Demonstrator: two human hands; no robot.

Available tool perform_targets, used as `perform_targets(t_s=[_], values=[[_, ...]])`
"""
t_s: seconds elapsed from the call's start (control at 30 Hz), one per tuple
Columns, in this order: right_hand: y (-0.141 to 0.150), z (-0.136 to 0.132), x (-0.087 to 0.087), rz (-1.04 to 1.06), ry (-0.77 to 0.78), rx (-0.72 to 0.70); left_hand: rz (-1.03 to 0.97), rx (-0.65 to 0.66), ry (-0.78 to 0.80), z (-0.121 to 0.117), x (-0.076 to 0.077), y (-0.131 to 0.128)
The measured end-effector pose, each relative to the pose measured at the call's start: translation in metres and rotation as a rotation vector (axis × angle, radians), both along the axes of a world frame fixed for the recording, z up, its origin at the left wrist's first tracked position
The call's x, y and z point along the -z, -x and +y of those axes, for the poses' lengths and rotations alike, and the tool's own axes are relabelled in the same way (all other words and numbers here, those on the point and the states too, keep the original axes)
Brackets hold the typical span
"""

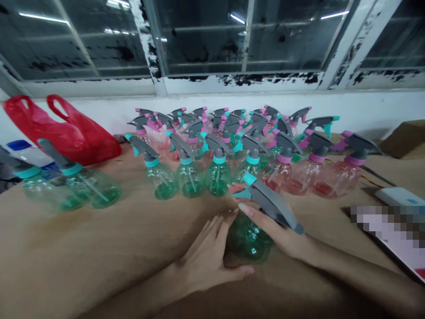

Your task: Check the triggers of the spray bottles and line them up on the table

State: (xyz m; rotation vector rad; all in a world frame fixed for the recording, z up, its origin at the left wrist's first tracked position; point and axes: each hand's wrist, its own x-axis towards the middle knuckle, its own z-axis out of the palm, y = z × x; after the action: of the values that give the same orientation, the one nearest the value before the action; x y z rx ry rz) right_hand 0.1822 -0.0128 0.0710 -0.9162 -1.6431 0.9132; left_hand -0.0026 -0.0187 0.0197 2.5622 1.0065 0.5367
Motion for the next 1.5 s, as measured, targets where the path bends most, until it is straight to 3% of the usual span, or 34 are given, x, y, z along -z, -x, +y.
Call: perform_targets(t_s=[0.13, 0.27, 0.37, 0.53, 0.63, 0.73, 0.9, 0.97, 1.13, 1.3, 1.5], values=[[0.04, 0.003, -0.001, -0.011, -0.059, -0.049, -0.106, -0.129, -0.049, -0.021, -0.016, 0.028], [0.099, 0.003, -0.007, -0.009, -0.14, -0.138, -0.196, -0.331, -0.177, -0.039, -0.033, 0.068], [0.146, 0.008, -0.012, -0.002, -0.271, -0.202, -0.257, -0.487, -0.235, -0.047, -0.036, 0.1], [0.197, 0.027, -0.018, -0.14, -0.282, -0.304, -0.222, -0.627, -0.293, -0.045, -0.037, 0.152], [0.198, 0.035, -0.026, -0.302, -0.311, -0.281, -0.176, -0.654, -0.338, -0.029, -0.04, 0.18], [0.185, 0.041, -0.045, -0.391, -0.467, -0.176, -0.162, -0.714, -0.379, -0.005, -0.039, 0.203], [0.169, 0.063, -0.087, -0.56, -0.785, 0.122, -0.117, -0.772, -0.471, 0.034, -0.035, 0.222], [0.172, 0.079, -0.095, -0.704, -0.818, 0.249, -0.087, -0.789, -0.496, 0.043, -0.038, 0.221], [0.186, 0.112, -0.088, -0.998, -0.736, 0.365, 0.031, -0.795, -0.532, 0.057, -0.053, 0.211], [0.194, 0.12, -0.075, -1.08, -0.724, 0.297, 0.098, -0.783, -0.546, 0.069, -0.058, 0.207], [0.192, 0.118, -0.077, -1.119, -0.754, 0.235, 0.062, -0.778, -0.566, 0.063, -0.052, 0.207]])
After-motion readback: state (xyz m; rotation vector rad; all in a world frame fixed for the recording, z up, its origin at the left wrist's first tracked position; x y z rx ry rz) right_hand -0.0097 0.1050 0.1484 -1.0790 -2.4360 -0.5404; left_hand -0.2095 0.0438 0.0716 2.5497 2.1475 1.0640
